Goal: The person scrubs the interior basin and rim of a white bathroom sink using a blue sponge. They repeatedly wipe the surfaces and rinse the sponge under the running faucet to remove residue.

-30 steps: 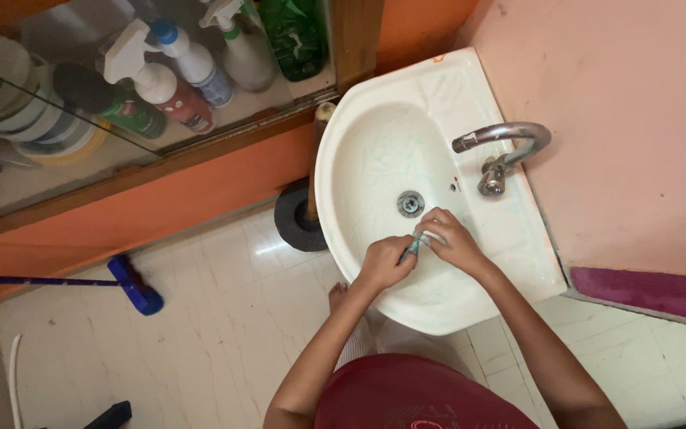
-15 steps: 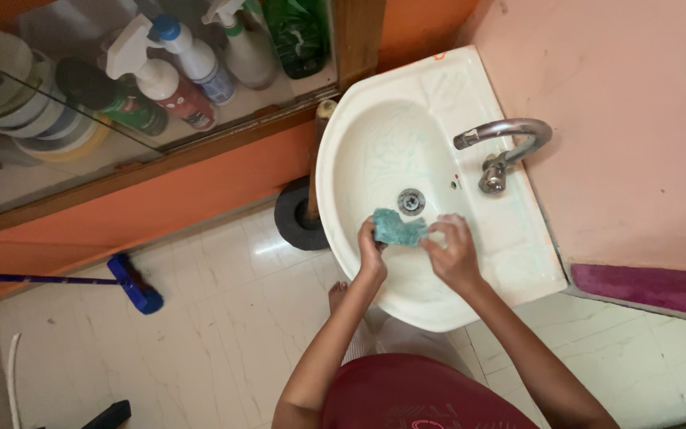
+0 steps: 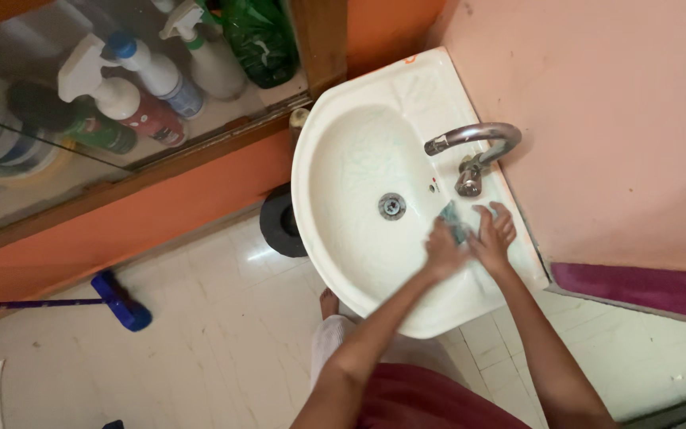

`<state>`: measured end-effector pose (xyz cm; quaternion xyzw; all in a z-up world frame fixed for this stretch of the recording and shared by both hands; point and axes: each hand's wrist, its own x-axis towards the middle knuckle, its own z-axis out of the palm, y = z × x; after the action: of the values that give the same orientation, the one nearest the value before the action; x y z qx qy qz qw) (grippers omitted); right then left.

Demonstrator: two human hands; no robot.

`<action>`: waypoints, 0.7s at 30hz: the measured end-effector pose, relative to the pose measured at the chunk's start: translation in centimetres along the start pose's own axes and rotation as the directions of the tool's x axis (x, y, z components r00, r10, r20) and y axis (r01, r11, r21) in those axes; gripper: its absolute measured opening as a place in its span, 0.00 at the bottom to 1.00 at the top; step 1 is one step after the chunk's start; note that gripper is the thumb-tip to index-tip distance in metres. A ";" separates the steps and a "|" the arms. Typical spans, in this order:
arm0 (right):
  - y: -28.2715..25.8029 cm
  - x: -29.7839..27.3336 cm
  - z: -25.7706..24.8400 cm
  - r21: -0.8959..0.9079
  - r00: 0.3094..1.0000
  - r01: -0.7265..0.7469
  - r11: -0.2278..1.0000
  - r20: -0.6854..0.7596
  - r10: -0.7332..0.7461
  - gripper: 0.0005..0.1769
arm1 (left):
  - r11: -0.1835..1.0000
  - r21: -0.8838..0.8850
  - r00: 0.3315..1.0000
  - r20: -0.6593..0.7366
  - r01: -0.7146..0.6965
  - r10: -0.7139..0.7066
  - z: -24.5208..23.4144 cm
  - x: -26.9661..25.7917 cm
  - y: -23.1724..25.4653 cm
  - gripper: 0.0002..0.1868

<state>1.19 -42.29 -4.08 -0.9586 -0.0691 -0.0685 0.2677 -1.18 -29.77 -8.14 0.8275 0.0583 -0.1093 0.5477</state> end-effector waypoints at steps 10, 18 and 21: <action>0.7 -1.0 1.2 -0.030 0.999 -0.028 0.999 -0.019 0.027 0.27 | 0.999 0.022 0.994 0.098 0.046 -0.048 0.7 9.1 -3.3 0.76; 1.4 -1.0 1.7 -0.068 1.000 -0.003 0.998 -0.018 0.002 0.27 | 0.999 0.033 0.998 0.055 0.040 -0.041 5.6 0.9 -3.6 0.60; 1.9 -1.4 1.9 -0.034 1.000 0.012 0.999 -0.007 -0.012 0.28 | 0.993 0.077 0.967 0.234 0.085 -0.101 5.1 -1.4 -4.4 0.65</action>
<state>0.34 -43.05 -6.89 -0.9623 -0.0725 -0.0749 0.2511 -4.09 -32.72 -13.60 0.8226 0.0274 -0.2348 0.5171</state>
